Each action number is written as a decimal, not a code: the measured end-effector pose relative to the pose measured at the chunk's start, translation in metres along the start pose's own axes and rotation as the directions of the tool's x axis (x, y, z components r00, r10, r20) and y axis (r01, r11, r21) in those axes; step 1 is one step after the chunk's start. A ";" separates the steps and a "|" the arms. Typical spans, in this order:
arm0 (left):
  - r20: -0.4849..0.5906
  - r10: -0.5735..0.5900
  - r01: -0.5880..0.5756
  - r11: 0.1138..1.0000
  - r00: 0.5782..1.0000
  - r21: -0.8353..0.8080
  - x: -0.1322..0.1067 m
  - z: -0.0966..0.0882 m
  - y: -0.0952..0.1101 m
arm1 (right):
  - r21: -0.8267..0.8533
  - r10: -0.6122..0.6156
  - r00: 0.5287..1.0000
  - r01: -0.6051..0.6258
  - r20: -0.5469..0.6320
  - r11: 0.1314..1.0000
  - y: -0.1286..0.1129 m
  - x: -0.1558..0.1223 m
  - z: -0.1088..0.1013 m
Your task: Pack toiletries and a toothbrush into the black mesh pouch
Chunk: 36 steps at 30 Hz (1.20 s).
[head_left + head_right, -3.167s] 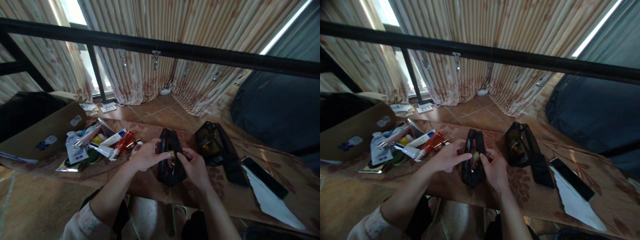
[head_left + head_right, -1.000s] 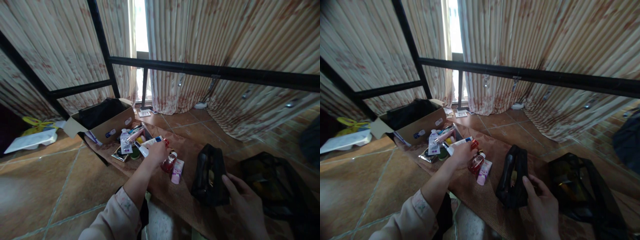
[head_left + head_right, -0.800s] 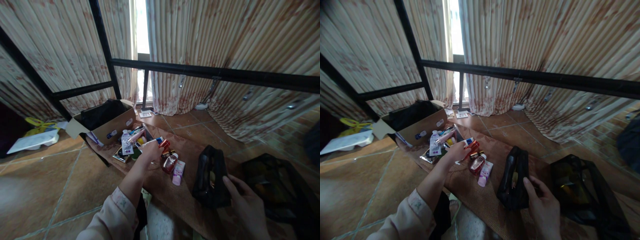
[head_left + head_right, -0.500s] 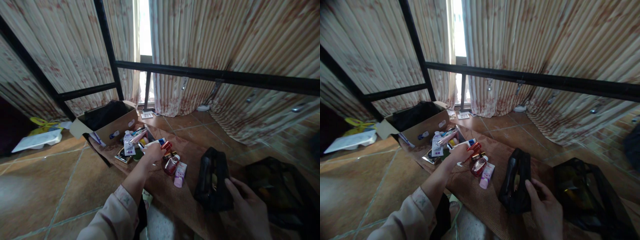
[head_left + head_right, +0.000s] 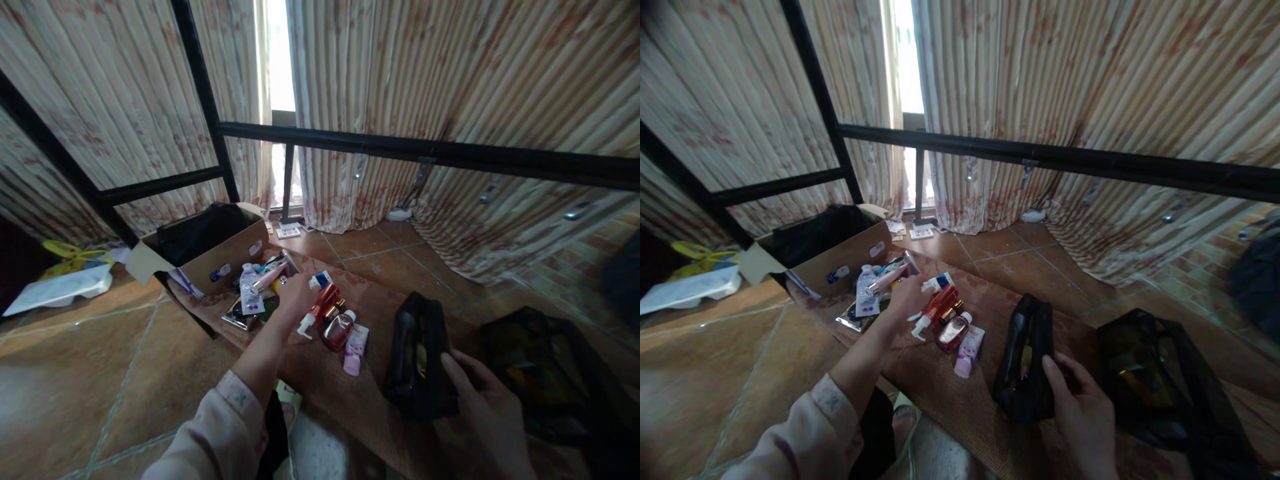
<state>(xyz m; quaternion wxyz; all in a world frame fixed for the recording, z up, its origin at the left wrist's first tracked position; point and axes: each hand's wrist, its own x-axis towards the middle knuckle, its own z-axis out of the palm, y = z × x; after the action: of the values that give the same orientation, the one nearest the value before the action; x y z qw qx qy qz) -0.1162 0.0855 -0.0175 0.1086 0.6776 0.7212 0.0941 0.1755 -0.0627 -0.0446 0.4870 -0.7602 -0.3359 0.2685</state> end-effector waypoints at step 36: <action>-0.176 0.335 -0.205 0.052 0.926 -0.977 -0.044 -0.001 0.107 | 0.165 -0.219 0.976 0.214 0.012 0.963 -0.005 -0.004 0.007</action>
<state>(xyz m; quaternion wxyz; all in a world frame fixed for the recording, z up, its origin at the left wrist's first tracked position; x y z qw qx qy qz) -0.0113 0.0483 0.0153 0.5456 0.5574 0.3277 0.5332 0.1668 -0.0601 -0.0429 0.5688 -0.6724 -0.4014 0.2516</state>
